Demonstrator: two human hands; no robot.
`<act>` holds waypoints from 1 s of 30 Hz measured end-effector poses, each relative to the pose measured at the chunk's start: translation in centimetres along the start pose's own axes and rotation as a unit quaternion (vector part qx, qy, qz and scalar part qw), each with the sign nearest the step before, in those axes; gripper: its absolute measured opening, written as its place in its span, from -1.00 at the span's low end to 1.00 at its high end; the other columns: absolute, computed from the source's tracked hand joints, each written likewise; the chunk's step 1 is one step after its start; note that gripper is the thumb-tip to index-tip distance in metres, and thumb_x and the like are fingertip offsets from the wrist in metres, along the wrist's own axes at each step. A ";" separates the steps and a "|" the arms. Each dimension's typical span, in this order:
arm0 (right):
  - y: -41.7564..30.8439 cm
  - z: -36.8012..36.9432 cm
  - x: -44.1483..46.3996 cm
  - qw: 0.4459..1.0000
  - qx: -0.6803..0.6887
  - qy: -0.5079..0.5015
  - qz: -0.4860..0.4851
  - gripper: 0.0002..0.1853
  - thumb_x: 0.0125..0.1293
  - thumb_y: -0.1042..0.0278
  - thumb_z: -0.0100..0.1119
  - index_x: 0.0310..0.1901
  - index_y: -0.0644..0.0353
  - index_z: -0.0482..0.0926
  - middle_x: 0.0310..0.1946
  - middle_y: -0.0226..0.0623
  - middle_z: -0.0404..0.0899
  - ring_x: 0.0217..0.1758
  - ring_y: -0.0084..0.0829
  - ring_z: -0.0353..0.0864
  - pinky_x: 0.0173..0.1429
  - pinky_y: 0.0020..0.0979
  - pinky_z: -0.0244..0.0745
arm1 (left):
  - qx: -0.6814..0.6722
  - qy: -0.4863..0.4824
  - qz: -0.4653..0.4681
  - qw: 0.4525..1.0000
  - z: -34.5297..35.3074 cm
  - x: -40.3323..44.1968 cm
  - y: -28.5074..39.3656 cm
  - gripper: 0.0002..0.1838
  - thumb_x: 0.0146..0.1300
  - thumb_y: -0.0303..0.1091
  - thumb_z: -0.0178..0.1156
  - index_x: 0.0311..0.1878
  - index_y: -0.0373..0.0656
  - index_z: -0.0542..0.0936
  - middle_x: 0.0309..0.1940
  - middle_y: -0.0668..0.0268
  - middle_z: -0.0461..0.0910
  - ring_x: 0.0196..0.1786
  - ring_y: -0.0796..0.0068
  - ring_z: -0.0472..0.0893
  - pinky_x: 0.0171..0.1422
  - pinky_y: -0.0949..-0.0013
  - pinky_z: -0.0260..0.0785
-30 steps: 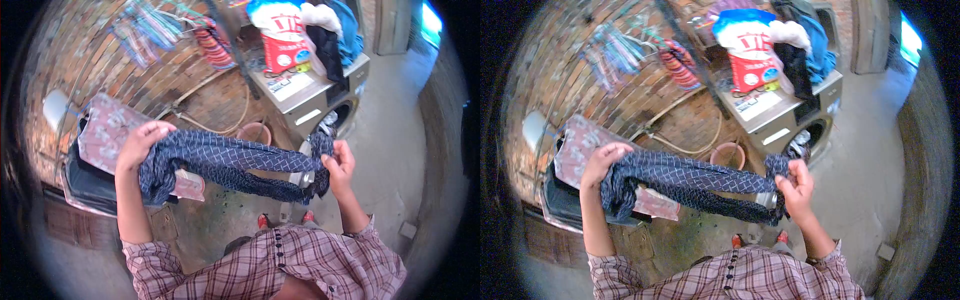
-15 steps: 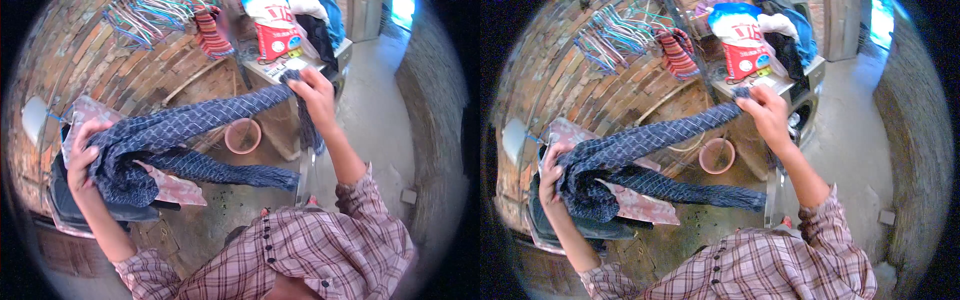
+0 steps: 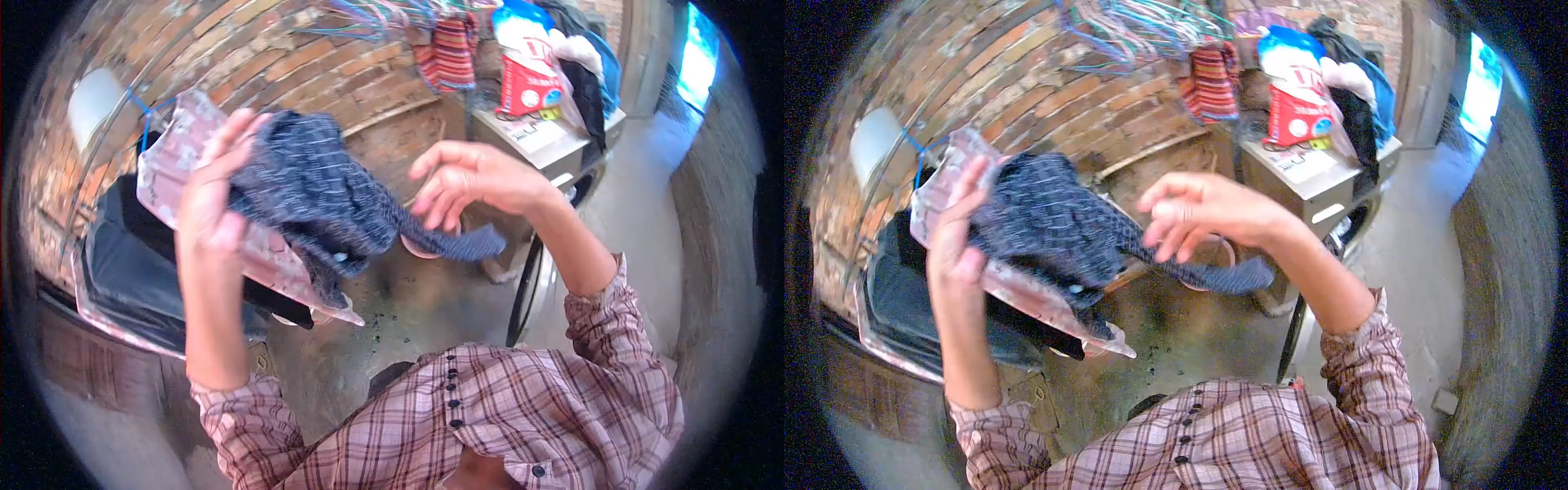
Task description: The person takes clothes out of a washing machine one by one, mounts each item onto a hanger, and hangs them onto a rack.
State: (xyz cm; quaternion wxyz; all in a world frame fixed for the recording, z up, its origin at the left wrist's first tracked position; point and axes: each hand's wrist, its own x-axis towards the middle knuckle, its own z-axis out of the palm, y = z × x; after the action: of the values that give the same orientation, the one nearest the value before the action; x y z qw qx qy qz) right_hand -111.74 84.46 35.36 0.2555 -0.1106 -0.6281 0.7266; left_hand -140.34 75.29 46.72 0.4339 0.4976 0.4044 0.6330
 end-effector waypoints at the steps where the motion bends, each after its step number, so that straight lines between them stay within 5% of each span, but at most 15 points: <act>1: -0.5 2.2 0.5 0.994 -0.072 -0.060 -0.047 -0.28 0.25 -0.02 0.21 0.29 0.22 0.19 0.03 0.02 0.50 -0.04 -0.30 0.60 -0.06 -0.30 0.55 | -0.022 0.010 -0.023 0.999 -0.4 0.6 -0.6 -0.59 0.19 -0.55 0.10 0.15 -0.30 0.45 0.08 0.14 0.52 0.14 0.30 0.51 0.27 0.31 0.33; 3: -0.4 6.1 1.4 0.960 -0.256 -0.026 -0.113 -0.14 0.17 -0.07 0.28 0.35 0.26 0.10 0.14 0.13 0.41 0.10 -0.12 0.53 0.13 -0.20 0.46 | -0.056 0.001 -0.050 0.997 -0.4 0.9 -1.5 -0.62 0.19 -0.59 0.11 0.11 -0.30 0.47 0.00 0.17 0.55 0.05 0.36 0.55 0.17 0.35 0.41; 5: 0.4 8.4 3.1 0.902 -0.406 0.081 -0.124 -0.11 0.15 0.10 0.33 0.38 0.27 0.04 0.12 0.01 0.46 -0.08 -0.29 0.58 -0.01 -0.34 0.51 | -0.045 0.012 -0.060 0.997 -0.8 1.2 -2.2 -0.62 0.22 -0.57 0.08 0.13 -0.30 0.45 0.02 0.16 0.54 0.05 0.37 0.55 0.15 0.34 0.42; 7: 1.0 9.1 4.8 0.896 -0.391 0.164 -0.131 -0.49 0.24 0.33 0.19 0.19 0.33 0.33 -0.25 -0.07 0.60 -0.23 -0.42 0.58 -0.09 -0.38 0.48 | -0.027 0.011 -0.063 0.998 -1.4 1.1 -2.3 -0.60 0.27 -0.54 0.05 0.19 -0.31 0.40 0.12 0.10 0.49 0.12 0.31 0.53 0.24 0.30 0.38; 9: 1.4 7.1 7.1 0.858 -0.405 0.192 -0.252 -0.75 0.28 0.44 0.05 -0.04 0.34 0.50 -0.38 -0.22 0.57 -0.31 -0.50 0.56 -0.17 -0.41 0.47 | -0.039 0.009 -0.075 0.996 -3.1 1.5 -2.7 -0.62 0.27 -0.53 0.06 0.17 -0.32 0.42 0.04 0.14 0.54 0.04 0.36 0.57 0.18 0.33 0.42; 10: 0.6 6.6 6.9 0.878 -0.377 0.215 -0.203 -0.81 0.30 0.46 -0.02 -0.17 0.33 0.56 -0.40 -0.32 0.56 -0.34 -0.57 0.52 -0.20 -0.46 0.44 | -0.038 0.009 -0.085 0.996 -4.3 1.8 -3.0 -0.62 0.27 -0.53 0.06 0.17 -0.33 0.42 0.02 0.15 0.55 0.02 0.37 0.58 0.17 0.33 0.42; 11: -0.9 6.4 6.9 0.870 -0.411 0.229 -0.148 -0.81 0.32 0.44 -0.05 -0.18 0.32 0.55 -0.39 -0.36 0.57 -0.33 -0.59 0.51 -0.20 -0.49 0.43 | -0.037 0.010 -0.096 0.995 -5.4 2.0 -3.3 -0.62 0.27 -0.53 0.06 0.17 -0.33 0.42 0.00 0.15 0.56 0.00 0.38 0.58 0.16 0.34 0.43; 14: -2.1 5.1 8.5 0.867 -0.387 0.240 -0.204 -0.67 0.26 0.12 0.14 -0.29 0.29 0.60 -0.52 -0.24 0.58 -0.41 -0.47 0.57 -0.26 -0.37 0.44 | -0.055 0.022 -0.100 0.993 -7.2 1.9 -3.9 -0.69 0.25 -0.50 0.12 0.06 -0.32 0.50 -0.10 0.20 0.61 -0.09 0.40 0.62 0.06 0.35 0.47; 17: -3.5 5.1 8.6 0.892 -0.439 0.059 -0.095 -0.55 0.21 -0.04 0.18 -0.29 0.30 0.60 -0.51 -0.23 0.58 -0.40 -0.40 0.58 -0.25 -0.31 0.44 | -0.046 0.049 -0.097 0.993 -7.8 1.9 -3.7 -0.71 0.23 -0.45 0.17 0.02 -0.31 0.54 -0.13 0.22 0.63 -0.12 0.40 0.62 0.02 0.34 0.48; 18: -3.8 4.3 8.6 0.872 -0.484 -0.026 -0.068 -0.60 0.20 0.03 0.24 -0.22 0.29 0.59 -0.44 -0.28 0.59 -0.35 -0.47 0.56 -0.20 -0.38 0.46 | -0.041 0.059 -0.094 0.993 -8.0 1.9 -3.6 -0.70 0.23 -0.43 0.19 0.02 -0.31 0.54 -0.13 0.22 0.63 -0.11 0.40 0.62 0.03 0.34 0.48; 21: -5.3 4.4 9.4 0.713 -0.675 0.109 -0.154 -0.66 0.15 0.12 0.24 -0.25 0.29 0.60 -0.48 -0.08 0.59 -0.38 -0.30 0.63 -0.23 -0.30 0.48 | -0.008 -0.012 -0.101 0.995 -9.3 1.5 -3.6 -0.56 0.21 -0.40 0.22 0.15 -0.30 0.46 -0.02 0.22 0.57 0.03 0.41 0.55 0.18 0.36 0.38; 22: -6.2 4.8 9.7 0.720 -0.641 0.195 -0.180 -0.72 0.06 0.13 0.17 -0.40 0.21 0.62 -0.45 0.05 0.57 -0.31 0.02 0.59 -0.18 -0.11 0.49 | 0.024 -0.032 -0.098 0.994 -9.3 1.2 -3.8 -0.55 0.19 -0.41 0.25 0.15 -0.29 0.46 -0.01 0.23 0.56 0.04 0.43 0.53 0.19 0.37 0.36; 25: -8.9 3.9 11.8 0.642 -0.655 0.264 -0.299 -0.77 0.11 0.18 0.11 -0.33 0.13 0.62 -0.47 0.00 0.58 -0.32 0.05 0.58 -0.21 -0.05 0.48 | 0.140 -0.086 -0.077 0.983 -8.0 0.3 -5.1 -0.45 0.06 -0.53 0.34 0.17 -0.30 0.42 0.03 0.29 0.48 0.03 0.49 0.50 0.17 0.43 0.34; 27: -9.9 5.2 12.4 0.610 -0.686 0.279 -0.283 -0.76 0.12 0.24 0.13 -0.23 0.14 0.63 -0.45 0.00 0.59 -0.32 -0.02 0.60 -0.19 -0.16 0.48 | 0.260 -0.125 0.041 0.957 -8.5 0.4 -7.4 -0.42 0.05 -0.53 0.34 0.18 -0.29 0.40 0.04 0.27 0.46 0.04 0.48 0.49 0.21 0.41 0.30; 30: -11.3 4.9 13.1 0.571 -0.724 0.303 -0.241 -0.75 0.13 0.27 0.13 -0.18 0.13 0.64 -0.43 -0.02 0.60 -0.30 -0.07 0.62 -0.15 -0.20 0.49 | 0.192 -0.084 -0.039 0.977 -8.5 0.6 -6.3 -0.56 0.11 -0.58 0.21 0.09 -0.29 0.38 -0.04 0.26 0.48 -0.11 0.46 0.56 -0.04 0.39 0.50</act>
State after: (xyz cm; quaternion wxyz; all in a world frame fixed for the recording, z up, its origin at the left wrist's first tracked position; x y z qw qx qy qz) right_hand -122.55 87.88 49.34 0.4312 -0.3170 -0.8338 -0.1354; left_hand -147.84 77.09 39.43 0.3874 0.6070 0.4993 0.4819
